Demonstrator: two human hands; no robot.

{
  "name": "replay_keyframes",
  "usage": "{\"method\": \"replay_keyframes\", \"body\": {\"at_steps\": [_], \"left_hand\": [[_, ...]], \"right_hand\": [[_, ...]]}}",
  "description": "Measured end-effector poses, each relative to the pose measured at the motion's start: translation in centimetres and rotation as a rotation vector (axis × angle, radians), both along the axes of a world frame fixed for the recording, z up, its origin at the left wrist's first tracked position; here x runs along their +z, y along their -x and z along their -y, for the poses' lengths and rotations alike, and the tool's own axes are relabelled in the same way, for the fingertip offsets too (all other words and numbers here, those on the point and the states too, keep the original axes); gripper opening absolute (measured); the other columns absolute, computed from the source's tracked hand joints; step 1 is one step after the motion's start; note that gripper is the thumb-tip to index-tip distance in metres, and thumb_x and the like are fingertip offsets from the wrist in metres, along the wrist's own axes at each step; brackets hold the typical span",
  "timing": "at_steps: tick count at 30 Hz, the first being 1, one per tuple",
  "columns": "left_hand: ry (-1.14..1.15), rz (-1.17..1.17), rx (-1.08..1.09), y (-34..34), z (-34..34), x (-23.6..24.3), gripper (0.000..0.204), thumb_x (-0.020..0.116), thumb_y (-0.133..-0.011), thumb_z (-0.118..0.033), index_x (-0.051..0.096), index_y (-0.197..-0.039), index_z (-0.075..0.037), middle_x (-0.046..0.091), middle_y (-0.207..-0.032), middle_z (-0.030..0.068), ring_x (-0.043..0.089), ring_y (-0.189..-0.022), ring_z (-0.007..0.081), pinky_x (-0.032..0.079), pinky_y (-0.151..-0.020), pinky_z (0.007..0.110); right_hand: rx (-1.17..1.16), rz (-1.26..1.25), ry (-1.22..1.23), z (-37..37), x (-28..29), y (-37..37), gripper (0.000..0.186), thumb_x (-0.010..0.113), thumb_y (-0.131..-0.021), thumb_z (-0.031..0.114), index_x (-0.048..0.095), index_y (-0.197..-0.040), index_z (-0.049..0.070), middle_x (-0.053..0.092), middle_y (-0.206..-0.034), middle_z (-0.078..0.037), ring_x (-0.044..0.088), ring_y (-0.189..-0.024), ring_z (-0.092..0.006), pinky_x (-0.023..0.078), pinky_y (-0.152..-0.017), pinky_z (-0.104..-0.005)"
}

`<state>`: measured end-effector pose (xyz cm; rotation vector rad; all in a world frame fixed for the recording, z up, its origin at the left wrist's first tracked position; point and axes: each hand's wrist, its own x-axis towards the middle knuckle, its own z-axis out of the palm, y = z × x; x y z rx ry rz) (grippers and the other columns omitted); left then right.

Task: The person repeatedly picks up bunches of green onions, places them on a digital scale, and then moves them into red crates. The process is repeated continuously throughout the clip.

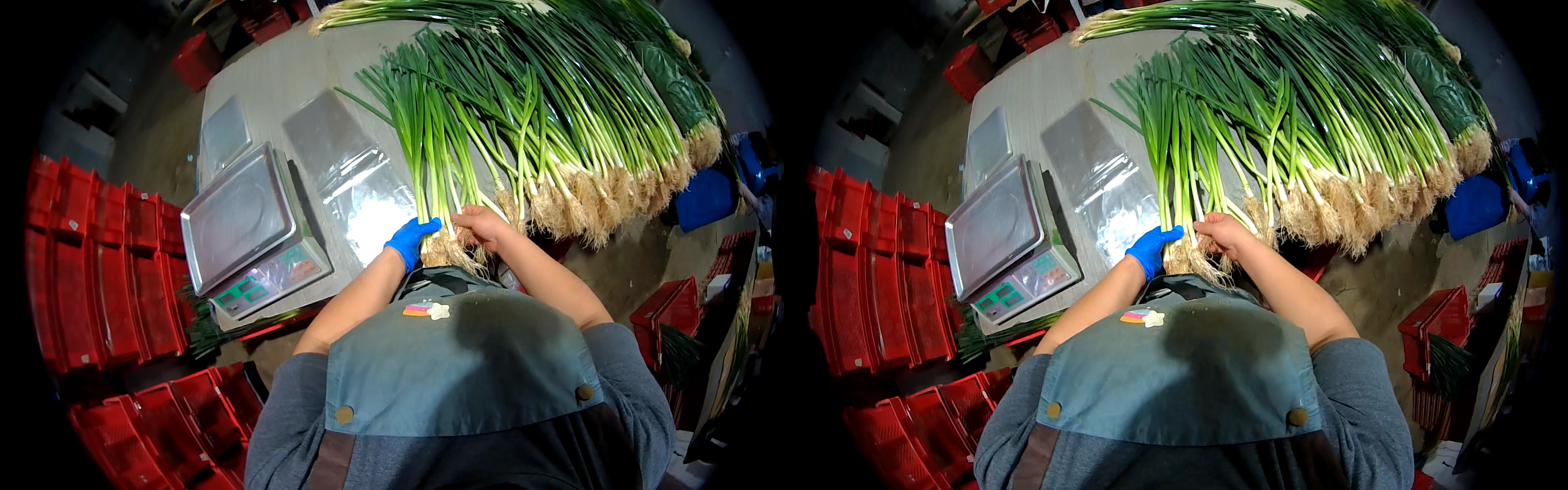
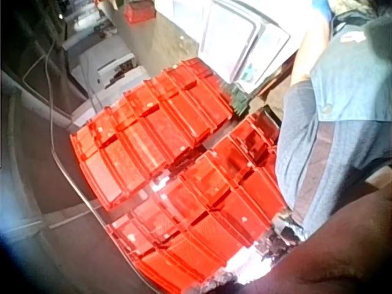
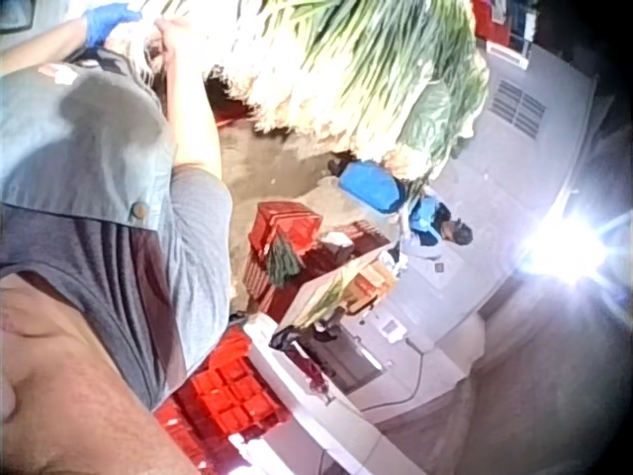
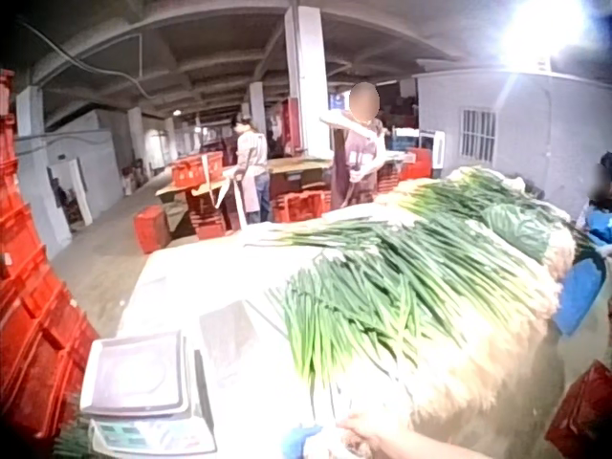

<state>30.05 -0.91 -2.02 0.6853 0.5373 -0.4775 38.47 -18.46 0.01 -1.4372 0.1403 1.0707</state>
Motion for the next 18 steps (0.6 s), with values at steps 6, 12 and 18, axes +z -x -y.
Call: {"method": "replay_keyframes", "body": {"at_steps": [6,12,18], "left_hand": [[-0.009,-0.028,-0.157,2.2,-0.2,-0.4,0.041,0.063,-0.084,-0.015,0.051,-0.122,-0.003,0.062,-0.11,0.0132,0.062,-0.096,0.0251,0.05,-0.085,0.04],[-0.144,0.024,-0.316,3.8,-0.3,0.5,0.04,0.065,-0.084,-0.024,0.056,-0.118,-0.004,0.064,-0.108,0.01,0.062,-0.093,0.0189,0.049,-0.084,0.032],[-0.214,-0.022,-0.222,1.1,0.8,0.5,0.035,0.059,-0.088,-0.032,0.06,-0.109,-0.004,0.065,-0.1,0.0097,0.062,-0.086,0.0197,0.05,-0.079,0.031]], "right_hand": [[0.049,-0.102,-0.003,1.1,0.5,3.7,0.016,0.059,-0.086,0.018,0.056,-0.082,0.003,0.058,-0.065,-0.006,0.058,-0.054,-0.017,0.042,-0.039,-0.0258],[0.382,0.186,0.111,1.7,0.3,5.8,0.032,0.055,-0.087,0.028,0.061,-0.095,-0.002,0.063,-0.081,-0.009,0.056,-0.071,-0.0135,0.044,-0.065,-0.0291],[0.792,0.785,0.501,-1.7,4.0,5.9,0.052,0.05,-0.089,0.041,0.048,-0.11,-0.007,0.06,-0.095,-0.029,0.057,-0.091,-0.0443,0.045,-0.08,-0.049]]}}
